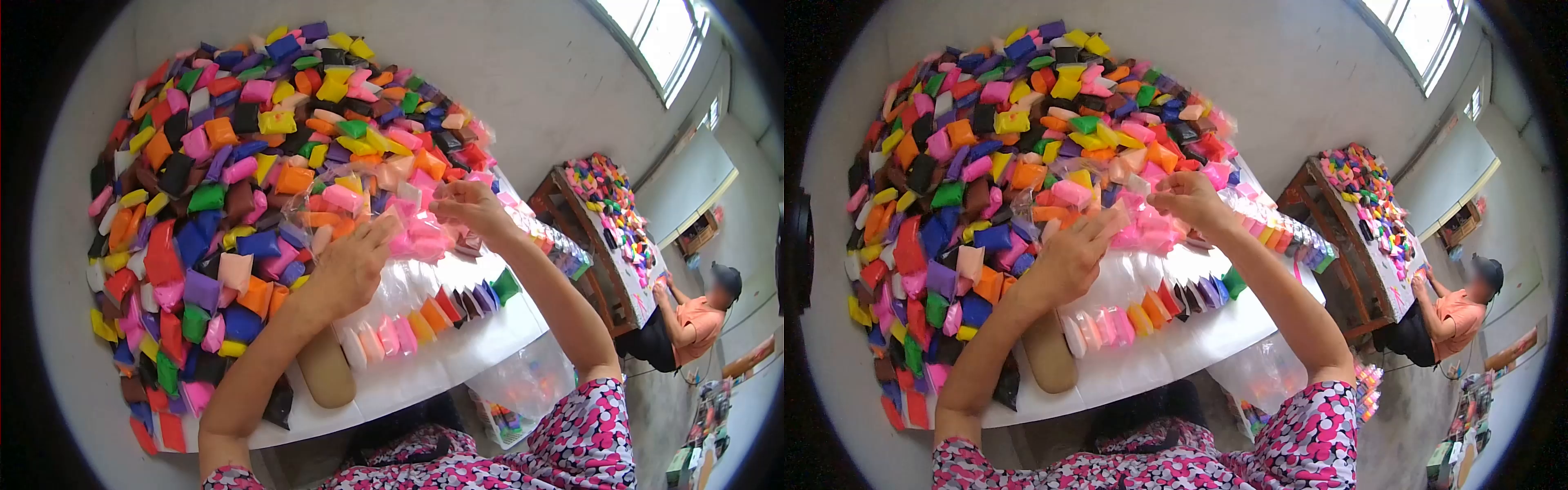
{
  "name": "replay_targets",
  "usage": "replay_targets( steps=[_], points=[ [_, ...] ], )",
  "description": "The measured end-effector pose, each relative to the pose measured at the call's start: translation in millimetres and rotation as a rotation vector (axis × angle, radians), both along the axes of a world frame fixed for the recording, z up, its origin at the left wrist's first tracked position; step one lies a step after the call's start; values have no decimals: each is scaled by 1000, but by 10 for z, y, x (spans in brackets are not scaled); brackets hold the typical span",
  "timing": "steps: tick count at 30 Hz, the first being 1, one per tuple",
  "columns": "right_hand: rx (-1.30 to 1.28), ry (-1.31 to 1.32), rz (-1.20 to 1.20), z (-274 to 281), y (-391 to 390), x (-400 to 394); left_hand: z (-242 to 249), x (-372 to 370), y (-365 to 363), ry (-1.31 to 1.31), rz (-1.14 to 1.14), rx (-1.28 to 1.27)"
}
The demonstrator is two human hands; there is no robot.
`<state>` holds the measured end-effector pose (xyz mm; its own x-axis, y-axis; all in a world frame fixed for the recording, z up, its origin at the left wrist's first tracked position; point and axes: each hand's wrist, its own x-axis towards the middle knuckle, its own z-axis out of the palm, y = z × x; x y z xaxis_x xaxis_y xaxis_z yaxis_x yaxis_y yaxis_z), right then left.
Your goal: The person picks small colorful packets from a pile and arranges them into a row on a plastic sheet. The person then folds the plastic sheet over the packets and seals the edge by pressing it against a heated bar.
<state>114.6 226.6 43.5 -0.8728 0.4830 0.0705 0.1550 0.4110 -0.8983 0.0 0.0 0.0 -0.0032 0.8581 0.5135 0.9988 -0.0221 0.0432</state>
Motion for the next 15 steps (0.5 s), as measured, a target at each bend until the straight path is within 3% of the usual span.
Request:
replay_targets(
  steps=[5,11,15],
  points=[
    [438,145,-44,-31,25,-10,22,28,-32,-11,-39,-130],
    [1048,135,-258,184,-112,-9,-26,47,-63,62,115,-137],
    [943,12,-246,398,-105,9,-43,23,-46,56,162,-278]
  ],
)
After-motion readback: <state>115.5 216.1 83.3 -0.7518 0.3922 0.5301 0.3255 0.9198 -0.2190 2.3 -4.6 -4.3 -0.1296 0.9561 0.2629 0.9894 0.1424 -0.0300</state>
